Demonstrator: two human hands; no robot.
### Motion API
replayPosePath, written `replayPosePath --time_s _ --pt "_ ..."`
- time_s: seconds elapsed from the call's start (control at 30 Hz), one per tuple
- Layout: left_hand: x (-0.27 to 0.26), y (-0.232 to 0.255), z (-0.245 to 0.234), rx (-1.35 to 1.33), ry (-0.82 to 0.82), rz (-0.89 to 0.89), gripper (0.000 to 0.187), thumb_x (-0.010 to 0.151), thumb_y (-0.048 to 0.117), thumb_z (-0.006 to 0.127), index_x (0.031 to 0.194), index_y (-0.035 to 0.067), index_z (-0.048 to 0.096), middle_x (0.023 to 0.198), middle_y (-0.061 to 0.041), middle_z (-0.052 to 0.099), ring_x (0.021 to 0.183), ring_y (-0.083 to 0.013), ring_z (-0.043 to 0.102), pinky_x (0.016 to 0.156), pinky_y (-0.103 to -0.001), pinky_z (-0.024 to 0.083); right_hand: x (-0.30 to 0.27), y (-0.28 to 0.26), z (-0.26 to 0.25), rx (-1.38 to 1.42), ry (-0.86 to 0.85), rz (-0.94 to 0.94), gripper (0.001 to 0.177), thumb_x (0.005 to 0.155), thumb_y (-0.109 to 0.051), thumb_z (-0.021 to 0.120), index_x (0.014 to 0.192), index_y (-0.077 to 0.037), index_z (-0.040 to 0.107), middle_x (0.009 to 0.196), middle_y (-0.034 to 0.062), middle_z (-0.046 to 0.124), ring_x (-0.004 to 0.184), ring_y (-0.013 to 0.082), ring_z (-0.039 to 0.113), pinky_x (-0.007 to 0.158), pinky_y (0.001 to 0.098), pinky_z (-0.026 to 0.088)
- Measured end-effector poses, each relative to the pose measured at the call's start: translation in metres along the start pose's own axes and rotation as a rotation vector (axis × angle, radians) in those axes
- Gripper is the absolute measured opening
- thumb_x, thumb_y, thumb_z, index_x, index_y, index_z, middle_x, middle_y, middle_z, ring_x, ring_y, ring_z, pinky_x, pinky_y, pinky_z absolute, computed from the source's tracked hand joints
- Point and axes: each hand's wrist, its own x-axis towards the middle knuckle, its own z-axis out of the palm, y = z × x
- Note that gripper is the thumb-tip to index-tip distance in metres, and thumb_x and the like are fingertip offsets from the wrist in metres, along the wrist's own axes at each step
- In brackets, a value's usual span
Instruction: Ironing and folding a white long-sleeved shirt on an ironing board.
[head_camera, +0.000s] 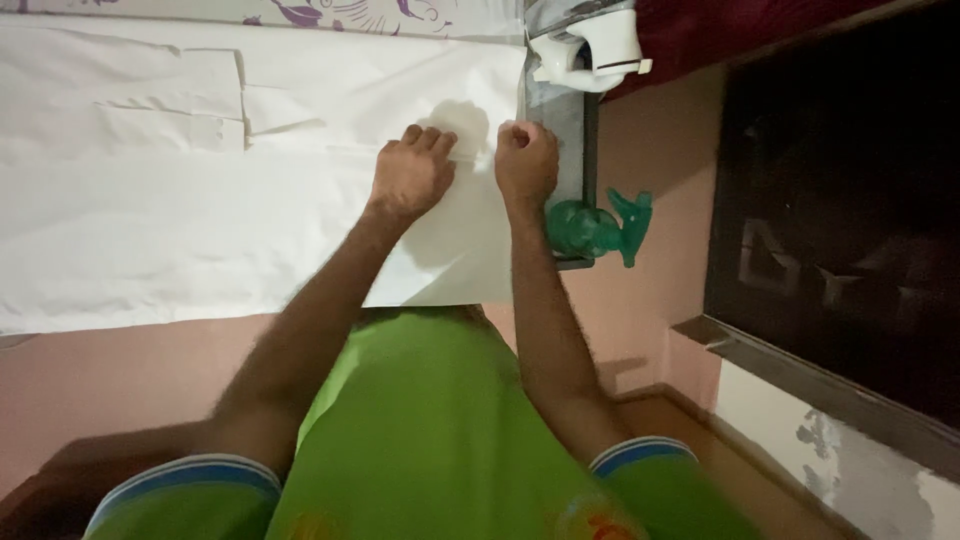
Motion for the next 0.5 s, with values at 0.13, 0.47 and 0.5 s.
replayPosePath --time_s 0.13,0.47,0.5 --pt "0.009 0.000 0.009 0.006 -0.053 0.079 0.032 0.091 0.021 0.071 0.120 0.007 0.070 0.115 -0.012 0.071 0.109 -0.0292 0.066 0.076 -0.045 0.059 0.006 -0.004 -0.002 0.086 0.048 -0.093 0.036 0.084 -0.033 0.076 0.105 -0.004 0.070 0.101 0.0124 0.069 0.095 0.0300 0.065 0.083 0.0422 0.053" --pt "0.023 0.005 0.000 0.011 -0.064 0.150 0.027 0.097 0.030 0.067 0.109 0.006 0.068 0.104 -0.011 0.069 0.098 -0.0281 0.066 0.066 -0.043 0.060 0.010 -0.017 -0.007 0.103 0.014 -0.010 0.029 0.097 -0.033 0.069 0.094 -0.004 0.072 0.089 0.0106 0.076 0.080 0.0276 0.072 0.073 0.0430 0.055" --pt "0.022 0.003 0.004 0.006 -0.065 0.149 0.027 0.097 0.030 0.067 0.109 0.006 0.068 0.104 -0.011 0.069 0.098 -0.0281 0.066 0.066 -0.043 0.060 0.010 -0.015 -0.005 0.099 0.013 -0.008 0.029 0.097 -0.033 0.069 0.094 -0.004 0.072 0.089 0.0106 0.076 0.080 0.0276 0.072 0.073 0.0430 0.055"
